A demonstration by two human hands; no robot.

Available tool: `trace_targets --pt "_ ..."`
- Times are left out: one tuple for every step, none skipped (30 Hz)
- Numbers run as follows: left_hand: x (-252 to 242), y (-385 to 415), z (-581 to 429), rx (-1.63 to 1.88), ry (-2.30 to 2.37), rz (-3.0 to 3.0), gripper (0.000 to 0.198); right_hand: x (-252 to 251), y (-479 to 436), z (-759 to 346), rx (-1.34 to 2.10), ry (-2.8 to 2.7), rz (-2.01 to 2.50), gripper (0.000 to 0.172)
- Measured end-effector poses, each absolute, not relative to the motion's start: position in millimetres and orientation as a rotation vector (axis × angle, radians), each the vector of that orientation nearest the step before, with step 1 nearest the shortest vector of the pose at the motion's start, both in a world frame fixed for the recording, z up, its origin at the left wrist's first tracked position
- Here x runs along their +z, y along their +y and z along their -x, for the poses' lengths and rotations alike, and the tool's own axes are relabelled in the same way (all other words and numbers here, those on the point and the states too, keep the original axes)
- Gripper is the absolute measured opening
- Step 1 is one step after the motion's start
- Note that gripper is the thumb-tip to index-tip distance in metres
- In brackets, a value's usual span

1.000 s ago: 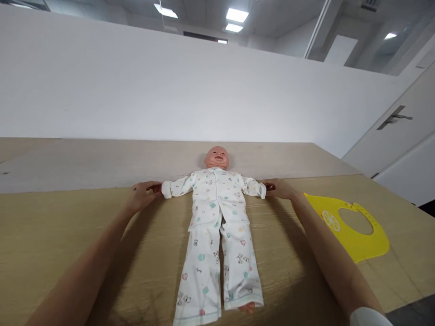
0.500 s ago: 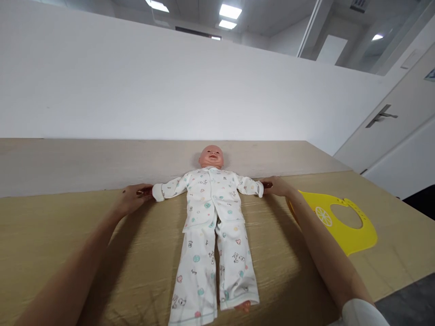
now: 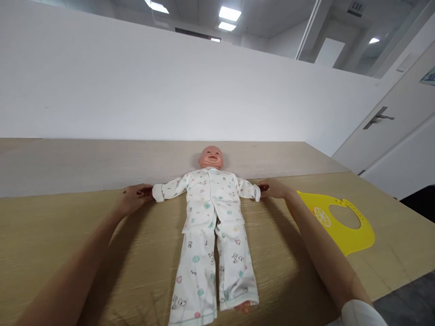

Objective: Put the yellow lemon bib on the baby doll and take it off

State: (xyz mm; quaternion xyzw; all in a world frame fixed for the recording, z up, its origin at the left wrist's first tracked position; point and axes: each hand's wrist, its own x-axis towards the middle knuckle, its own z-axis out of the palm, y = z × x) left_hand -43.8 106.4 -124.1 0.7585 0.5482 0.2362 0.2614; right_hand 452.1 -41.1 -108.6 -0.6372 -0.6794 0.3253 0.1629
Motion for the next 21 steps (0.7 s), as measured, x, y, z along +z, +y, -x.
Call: trace_targets --pt "-124.1 106.5 44.7 0.631 1.472 -2.041 0.049 -110.0 -40.6 -454.2 0.838 -1.929 1.856 0.039" --pt "-124.0 106.4 45.5 0.618 1.454 -2.031 0.050 -111.6 -40.0 -456.5 0.740 -1.920 1.903 0.037" --pt "-123.6 106.0 46.0 0.602 1.430 -2.024 0.051 -113.4 -39.4 -458.7 0.644 -1.911 1.955 0.036" --pt "-122.8 105.1 46.2 0.586 1.400 -2.020 0.053 -115.0 -38.6 -460.5 0.559 -1.901 2.006 0.035" --pt "-121.8 103.8 46.1 0.573 1.372 -2.015 0.054 -116.6 -37.9 -461.7 0.494 -1.890 2.051 0.034" --pt "-120.5 102.2 45.6 0.559 1.347 -2.011 0.055 -117.8 -37.1 -462.3 0.445 -1.879 2.088 0.033" --pt "-118.9 100.4 44.8 0.542 1.323 -2.005 0.056 -118.9 -36.4 -462.2 0.409 -1.870 2.119 0.033" --pt "-117.1 98.5 43.8 0.527 1.296 -2.001 0.057 -119.6 -35.8 -461.5 0.382 -1.864 2.144 0.032" --pt "-115.4 96.6 42.7 0.512 1.269 -1.996 0.058 -120.0 -35.3 -460.3 0.357 -1.862 2.167 0.032" --pt "-113.8 95.0 41.6 0.499 1.244 -1.995 0.059 -120.2 -34.9 -459.0 0.339 -1.865 2.183 0.031" --pt "-112.4 93.6 40.5 0.491 1.224 -1.995 0.059 -120.2 -34.7 -457.6 0.332 -1.871 2.191 0.029" --pt "-111.5 92.6 39.7 0.486 1.212 -1.999 0.059 -120.0 -34.7 -456.3 0.337 -1.878 2.187 0.028" --pt "-110.9 91.8 39.1 0.486 1.207 -2.006 0.059 -119.8 -34.7 -455.2 0.354 -1.884 2.173 0.027" --pt "-110.8 91.4 38.8 0.485 1.205 -2.014 0.058 -119.4 -34.9 -454.3 0.376 -1.887 2.154 0.027" --pt "-111.1 91.1 38.7 0.484 1.204 -2.023 0.057 -119.0 -35.2 -453.7 0.400 -1.892 2.135 0.026" --pt "-111.5 91.0 38.6 0.481 1.201 -2.029 0.055 -118.4 -35.5 -453.2 0.415 -1.894 2.124 0.025" --pt "-111.9 90.8 38.5 0.477 1.204 -2.031 0.054 -117.6 -35.9 -452.8 0.419 -1.893 2.123 0.025" --pt "-112.0 90.5 38.2 0.470 1.209 -2.029 0.052 -116.7 -36.5 -452.4 0.420 -1.892 2.126 0.025" --pt "-111.9 90.1 37.7 0.468 1.219 -2.021 0.051 -115.6 -37.1 -452.0 0.424 -1.891 2.127 0.025" --pt "-111.4 89.6 37.1 0.471 1.233 -2.011 0.049 -114.5 -37.8 -451.6 0.438 -1.892 2.114 0.027" --pt "-110.7 89.2 36.3 0.482 1.253 -2.004 0.048 -113.3 -38.6 -451.1 0.469 -1.896 2.086 0.028"
